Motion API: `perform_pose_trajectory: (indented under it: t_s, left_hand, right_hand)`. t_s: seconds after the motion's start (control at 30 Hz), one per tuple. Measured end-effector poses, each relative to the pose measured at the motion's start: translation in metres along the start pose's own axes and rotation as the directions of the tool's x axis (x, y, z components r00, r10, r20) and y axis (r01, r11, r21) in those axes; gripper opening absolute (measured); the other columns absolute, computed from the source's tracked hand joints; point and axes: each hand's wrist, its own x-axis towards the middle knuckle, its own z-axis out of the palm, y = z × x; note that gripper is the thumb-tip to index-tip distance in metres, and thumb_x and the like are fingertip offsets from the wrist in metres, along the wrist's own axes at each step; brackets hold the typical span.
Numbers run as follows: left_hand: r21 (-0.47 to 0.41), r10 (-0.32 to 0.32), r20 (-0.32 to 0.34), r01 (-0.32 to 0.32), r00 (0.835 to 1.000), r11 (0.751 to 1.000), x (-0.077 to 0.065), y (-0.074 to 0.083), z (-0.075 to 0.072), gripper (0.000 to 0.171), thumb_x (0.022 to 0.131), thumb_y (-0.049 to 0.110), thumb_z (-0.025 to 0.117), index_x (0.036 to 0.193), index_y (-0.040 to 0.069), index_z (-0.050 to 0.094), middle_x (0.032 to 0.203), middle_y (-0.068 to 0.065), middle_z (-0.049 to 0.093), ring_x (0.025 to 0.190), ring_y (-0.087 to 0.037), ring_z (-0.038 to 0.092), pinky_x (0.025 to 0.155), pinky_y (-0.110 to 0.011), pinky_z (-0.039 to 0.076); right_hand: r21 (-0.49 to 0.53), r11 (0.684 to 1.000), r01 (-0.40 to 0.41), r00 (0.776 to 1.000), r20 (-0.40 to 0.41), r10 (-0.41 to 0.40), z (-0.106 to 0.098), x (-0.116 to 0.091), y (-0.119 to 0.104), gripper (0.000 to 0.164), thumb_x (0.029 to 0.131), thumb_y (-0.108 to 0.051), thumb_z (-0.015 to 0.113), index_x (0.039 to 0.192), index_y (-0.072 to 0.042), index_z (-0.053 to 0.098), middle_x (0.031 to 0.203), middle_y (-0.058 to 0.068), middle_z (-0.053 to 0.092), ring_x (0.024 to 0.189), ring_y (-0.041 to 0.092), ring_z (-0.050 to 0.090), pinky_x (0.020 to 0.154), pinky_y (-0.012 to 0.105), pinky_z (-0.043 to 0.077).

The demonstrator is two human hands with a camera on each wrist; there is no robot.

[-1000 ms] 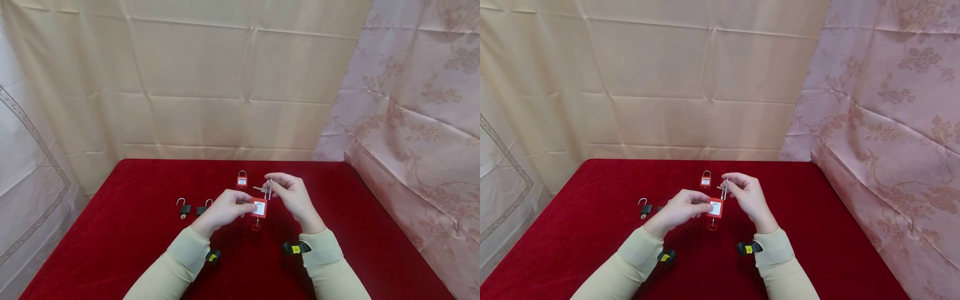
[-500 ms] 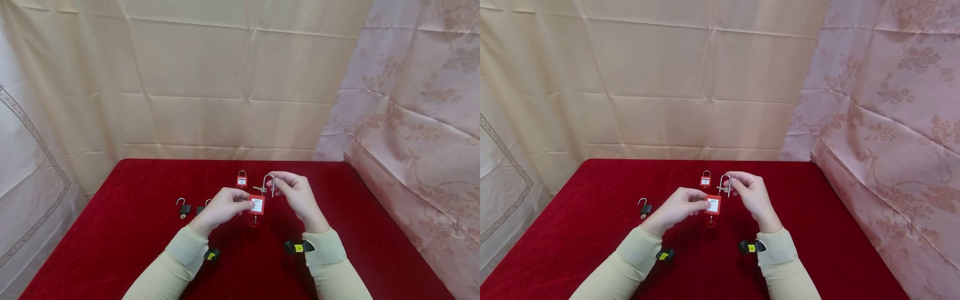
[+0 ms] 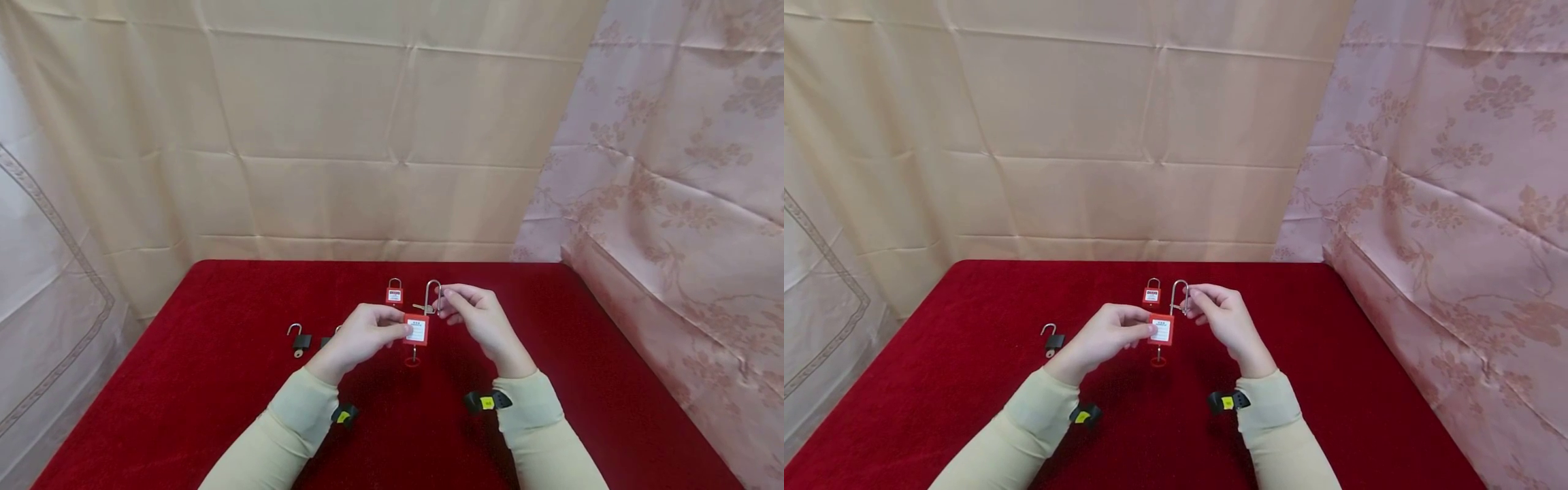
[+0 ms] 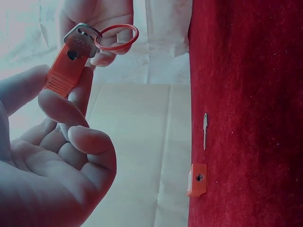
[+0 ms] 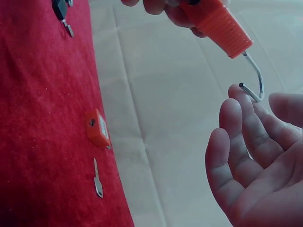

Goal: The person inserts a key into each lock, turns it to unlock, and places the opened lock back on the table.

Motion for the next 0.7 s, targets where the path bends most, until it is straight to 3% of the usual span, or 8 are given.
perform_pose_trajectory:
  t_s: [0.17,0.33,0.7]
  left_hand:
    - [-0.010,-0.012,-0.003,0.012,1.000,1.000,-0.0005,0.0008,-0.0009,0.031,0.093,0.021,0.074,0.119,0.004,0.073,0.100,-0.004,0.074,0.090,-0.032,0.065,0.082,-0.053,0.054]
    - [-0.009,-0.001,-0.003,0.001,1.000,1.000,-0.0009,0.0012,-0.0014,0.032,0.093,0.021,0.074,0.119,0.003,0.073,0.100,-0.004,0.074,0.085,-0.025,0.065,0.082,-0.053,0.054]
    - [-0.020,0.033,-0.002,-0.033,0.999,0.999,-0.0020,0.0023,-0.0042,0.032,0.093,0.019,0.073,0.121,0.001,0.072,0.100,-0.005,0.074,0.092,-0.036,0.066,0.085,-0.055,0.054]
  right_hand:
    - [0.004,1.000,-0.020,1.000,0.007,0.020,0.0024,0.0007,0.0013,0.028,0.105,-0.017,0.058,0.120,0.005,0.067,0.097,0.019,0.072,0.081,0.022,0.068,0.073,0.036,0.058]
    - [-0.004,1.000,-0.017,1.000,0.006,0.017,0.0026,0.0007,0.0000,0.029,0.105,-0.018,0.058,0.122,0.004,0.067,0.098,0.020,0.071,0.083,0.023,0.068,0.074,0.036,0.058]
    - [-0.017,1.000,0.014,1.000,-0.009,-0.014,0.0009,-0.0013,-0.0045,0.031,0.102,-0.015,0.063,0.127,0.003,0.065,0.101,0.021,0.069,0.083,0.025,0.068,0.074,0.036,0.058]
